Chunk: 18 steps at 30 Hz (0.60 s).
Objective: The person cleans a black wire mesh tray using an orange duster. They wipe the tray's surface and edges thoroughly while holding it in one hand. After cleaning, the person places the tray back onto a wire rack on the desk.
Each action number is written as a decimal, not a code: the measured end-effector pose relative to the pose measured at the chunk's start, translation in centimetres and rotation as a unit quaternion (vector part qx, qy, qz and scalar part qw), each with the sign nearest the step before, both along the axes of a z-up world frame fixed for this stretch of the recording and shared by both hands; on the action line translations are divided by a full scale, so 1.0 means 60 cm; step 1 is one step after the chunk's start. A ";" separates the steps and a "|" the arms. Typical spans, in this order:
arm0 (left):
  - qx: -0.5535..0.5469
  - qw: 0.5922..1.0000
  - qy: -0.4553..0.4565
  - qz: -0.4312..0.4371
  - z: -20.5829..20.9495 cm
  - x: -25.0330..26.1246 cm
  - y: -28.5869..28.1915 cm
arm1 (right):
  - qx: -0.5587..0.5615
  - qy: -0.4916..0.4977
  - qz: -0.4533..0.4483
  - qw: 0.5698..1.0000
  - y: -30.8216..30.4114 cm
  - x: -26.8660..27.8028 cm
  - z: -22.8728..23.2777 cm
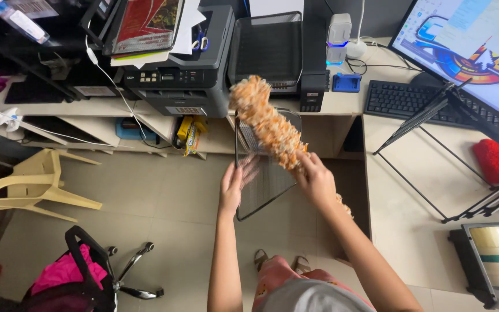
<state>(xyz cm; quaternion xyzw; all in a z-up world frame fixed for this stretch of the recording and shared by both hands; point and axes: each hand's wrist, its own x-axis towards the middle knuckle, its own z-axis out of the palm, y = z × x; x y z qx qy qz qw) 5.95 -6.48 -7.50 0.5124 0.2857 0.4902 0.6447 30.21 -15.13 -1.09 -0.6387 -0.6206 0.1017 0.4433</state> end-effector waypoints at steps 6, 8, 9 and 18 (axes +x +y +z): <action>0.091 0.990 -0.100 -0.036 0.013 -0.034 -0.040 | -0.079 -0.091 -0.092 0.988 0.028 0.109 -0.065; 0.096 0.990 -0.096 -0.041 -0.002 -0.049 -0.040 | -0.063 -0.086 -0.082 0.991 0.013 0.104 -0.048; 0.102 0.990 -0.092 -0.045 -0.009 -0.054 -0.035 | -0.045 -0.081 -0.072 0.993 0.008 0.104 -0.038; 0.096 0.986 -0.133 -0.023 -0.071 -0.122 -0.029 | 0.015 -0.084 -0.036 0.996 -0.005 0.125 -0.048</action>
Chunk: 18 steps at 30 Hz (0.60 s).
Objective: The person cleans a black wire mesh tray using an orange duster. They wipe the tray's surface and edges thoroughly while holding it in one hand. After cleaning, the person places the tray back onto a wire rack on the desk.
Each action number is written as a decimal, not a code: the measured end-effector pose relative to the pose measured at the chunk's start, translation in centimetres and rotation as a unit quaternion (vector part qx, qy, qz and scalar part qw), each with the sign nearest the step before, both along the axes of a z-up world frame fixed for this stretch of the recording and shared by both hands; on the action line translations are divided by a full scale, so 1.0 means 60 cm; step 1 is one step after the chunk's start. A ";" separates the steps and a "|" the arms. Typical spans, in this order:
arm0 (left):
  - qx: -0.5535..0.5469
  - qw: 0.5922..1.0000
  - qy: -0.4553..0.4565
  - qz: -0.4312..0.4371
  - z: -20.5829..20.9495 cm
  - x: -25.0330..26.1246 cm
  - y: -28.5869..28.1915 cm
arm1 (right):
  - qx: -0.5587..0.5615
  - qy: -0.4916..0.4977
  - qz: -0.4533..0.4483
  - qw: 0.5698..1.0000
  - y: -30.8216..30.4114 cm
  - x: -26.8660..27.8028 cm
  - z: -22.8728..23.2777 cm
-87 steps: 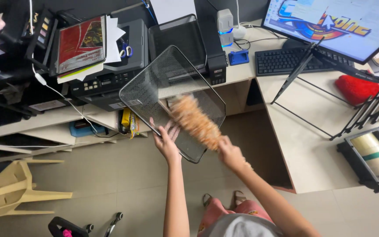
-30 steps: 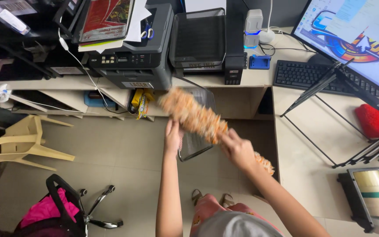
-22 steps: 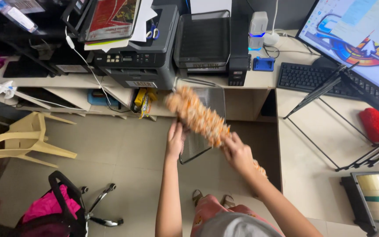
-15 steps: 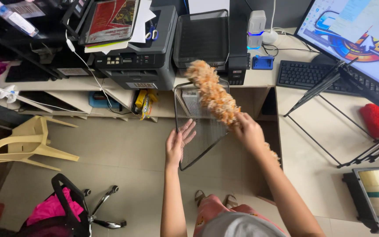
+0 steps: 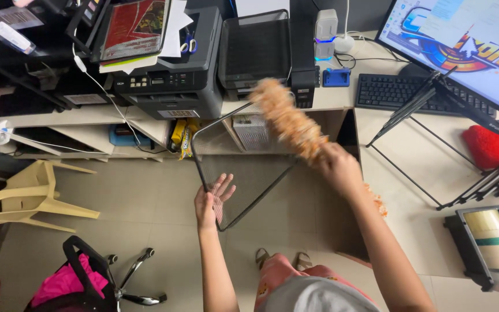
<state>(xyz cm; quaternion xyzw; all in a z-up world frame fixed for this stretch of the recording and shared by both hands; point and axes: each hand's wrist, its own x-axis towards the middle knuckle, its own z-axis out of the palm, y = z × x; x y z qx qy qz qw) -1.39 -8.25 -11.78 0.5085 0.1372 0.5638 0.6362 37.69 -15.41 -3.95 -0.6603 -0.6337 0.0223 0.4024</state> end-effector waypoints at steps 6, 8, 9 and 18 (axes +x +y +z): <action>-0.074 0.993 -0.078 0.048 -0.008 0.034 -0.018 | -0.014 -0.021 -0.120 0.992 0.022 -0.007 -0.067; -0.095 0.988 -0.107 0.050 -0.026 0.068 -0.017 | 0.004 -0.016 -0.046 0.999 -0.005 -0.094 -0.082; -0.113 0.983 -0.136 0.054 -0.035 0.086 -0.016 | 0.026 -0.010 0.031 0.999 -0.018 -0.137 -0.089; -0.151 0.970 -0.149 0.116 0.090 0.094 -0.046 | 0.020 -0.089 0.020 0.996 -0.006 -0.066 -0.115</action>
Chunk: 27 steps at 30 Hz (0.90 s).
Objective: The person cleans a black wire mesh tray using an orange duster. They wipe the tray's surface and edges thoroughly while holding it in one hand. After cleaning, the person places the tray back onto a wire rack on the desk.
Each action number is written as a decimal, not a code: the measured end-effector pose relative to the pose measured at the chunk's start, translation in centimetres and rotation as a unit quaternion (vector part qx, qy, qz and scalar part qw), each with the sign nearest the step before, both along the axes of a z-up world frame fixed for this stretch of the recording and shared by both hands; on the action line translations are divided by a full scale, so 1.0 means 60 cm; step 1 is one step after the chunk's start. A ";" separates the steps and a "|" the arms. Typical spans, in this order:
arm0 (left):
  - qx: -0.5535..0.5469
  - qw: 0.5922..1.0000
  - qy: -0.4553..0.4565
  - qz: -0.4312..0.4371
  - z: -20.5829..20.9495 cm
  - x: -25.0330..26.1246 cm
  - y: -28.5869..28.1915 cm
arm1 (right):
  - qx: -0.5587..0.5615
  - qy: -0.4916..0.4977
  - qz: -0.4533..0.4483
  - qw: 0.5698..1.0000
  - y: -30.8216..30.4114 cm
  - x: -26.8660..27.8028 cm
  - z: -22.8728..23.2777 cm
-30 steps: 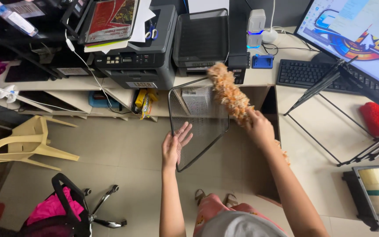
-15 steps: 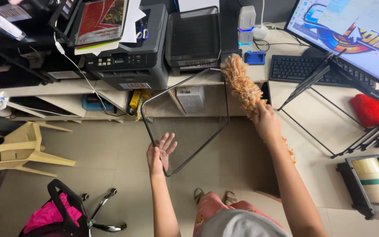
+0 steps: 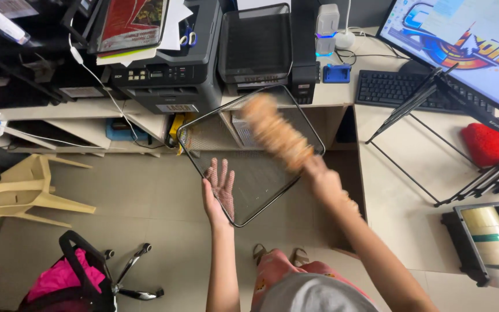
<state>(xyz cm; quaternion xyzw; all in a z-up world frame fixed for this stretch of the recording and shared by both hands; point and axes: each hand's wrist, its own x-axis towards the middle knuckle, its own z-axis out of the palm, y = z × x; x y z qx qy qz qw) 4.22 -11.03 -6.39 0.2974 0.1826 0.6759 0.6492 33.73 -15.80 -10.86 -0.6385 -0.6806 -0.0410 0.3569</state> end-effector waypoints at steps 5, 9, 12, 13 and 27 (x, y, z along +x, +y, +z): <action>-0.003 1.000 -0.011 0.006 -0.021 -0.001 0.005 | -0.071 0.034 -0.120 0.990 0.025 0.013 0.002; -0.021 0.999 -0.006 0.025 -0.004 0.023 0.016 | -0.015 0.053 0.078 0.995 -0.055 -0.103 0.073; -0.173 0.980 0.064 0.072 -0.003 0.022 0.032 | -0.054 0.015 0.212 0.976 -0.120 -0.166 0.107; -0.174 0.980 0.065 0.071 0.003 0.019 0.034 | -0.055 0.017 0.211 0.976 -0.126 -0.162 0.097; -0.075 0.981 -0.153 0.090 0.010 -0.064 0.097 | 0.033 0.116 -0.096 0.988 0.039 0.008 0.000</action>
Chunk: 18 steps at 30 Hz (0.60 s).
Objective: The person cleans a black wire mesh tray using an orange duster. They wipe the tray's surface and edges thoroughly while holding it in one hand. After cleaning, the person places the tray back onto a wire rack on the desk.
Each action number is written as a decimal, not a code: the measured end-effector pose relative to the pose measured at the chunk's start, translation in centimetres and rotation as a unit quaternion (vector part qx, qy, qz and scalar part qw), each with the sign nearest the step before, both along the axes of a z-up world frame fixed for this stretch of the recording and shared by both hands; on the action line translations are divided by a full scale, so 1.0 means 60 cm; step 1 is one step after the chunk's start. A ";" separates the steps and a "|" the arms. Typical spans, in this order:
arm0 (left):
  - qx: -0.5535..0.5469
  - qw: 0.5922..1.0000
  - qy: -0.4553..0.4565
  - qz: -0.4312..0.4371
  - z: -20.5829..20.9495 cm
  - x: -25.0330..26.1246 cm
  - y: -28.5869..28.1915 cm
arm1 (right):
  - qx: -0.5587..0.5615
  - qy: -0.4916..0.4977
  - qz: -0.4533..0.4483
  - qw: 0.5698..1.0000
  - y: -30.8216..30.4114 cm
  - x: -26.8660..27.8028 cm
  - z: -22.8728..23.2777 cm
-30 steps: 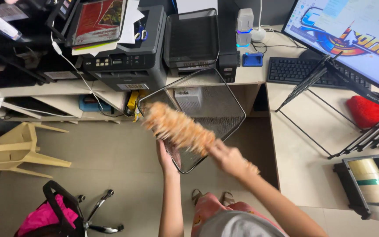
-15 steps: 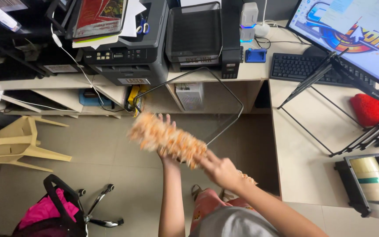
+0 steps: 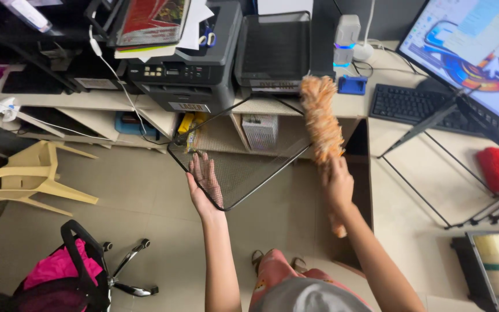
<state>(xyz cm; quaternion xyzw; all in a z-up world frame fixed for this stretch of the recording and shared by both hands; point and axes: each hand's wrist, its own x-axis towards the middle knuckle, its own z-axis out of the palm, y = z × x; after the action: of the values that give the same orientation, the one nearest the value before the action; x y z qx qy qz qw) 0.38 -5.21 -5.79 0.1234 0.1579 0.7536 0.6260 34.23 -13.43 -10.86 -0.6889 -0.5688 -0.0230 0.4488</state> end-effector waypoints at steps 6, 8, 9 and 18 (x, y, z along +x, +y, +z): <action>0.003 0.996 0.056 0.066 0.043 0.015 0.015 | -0.025 -0.074 0.302 0.950 -0.055 -0.191 0.121; -0.059 0.995 0.054 0.067 0.028 0.009 0.027 | -0.015 -0.083 0.333 0.939 -0.040 -0.223 0.163; -0.123 0.989 0.050 0.065 0.022 0.004 0.035 | -0.006 -0.092 0.362 0.928 -0.030 -0.239 0.185; 0.011 0.966 0.242 0.097 0.206 0.000 0.097 | -0.069 -0.075 0.261 0.960 0.288 -0.273 0.229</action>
<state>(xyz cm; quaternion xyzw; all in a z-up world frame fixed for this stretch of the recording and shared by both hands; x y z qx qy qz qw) 0.36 0.62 6.59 0.2927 0.3074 0.7600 0.4922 17.85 3.85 2.87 -0.5416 -0.7613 0.0827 0.3466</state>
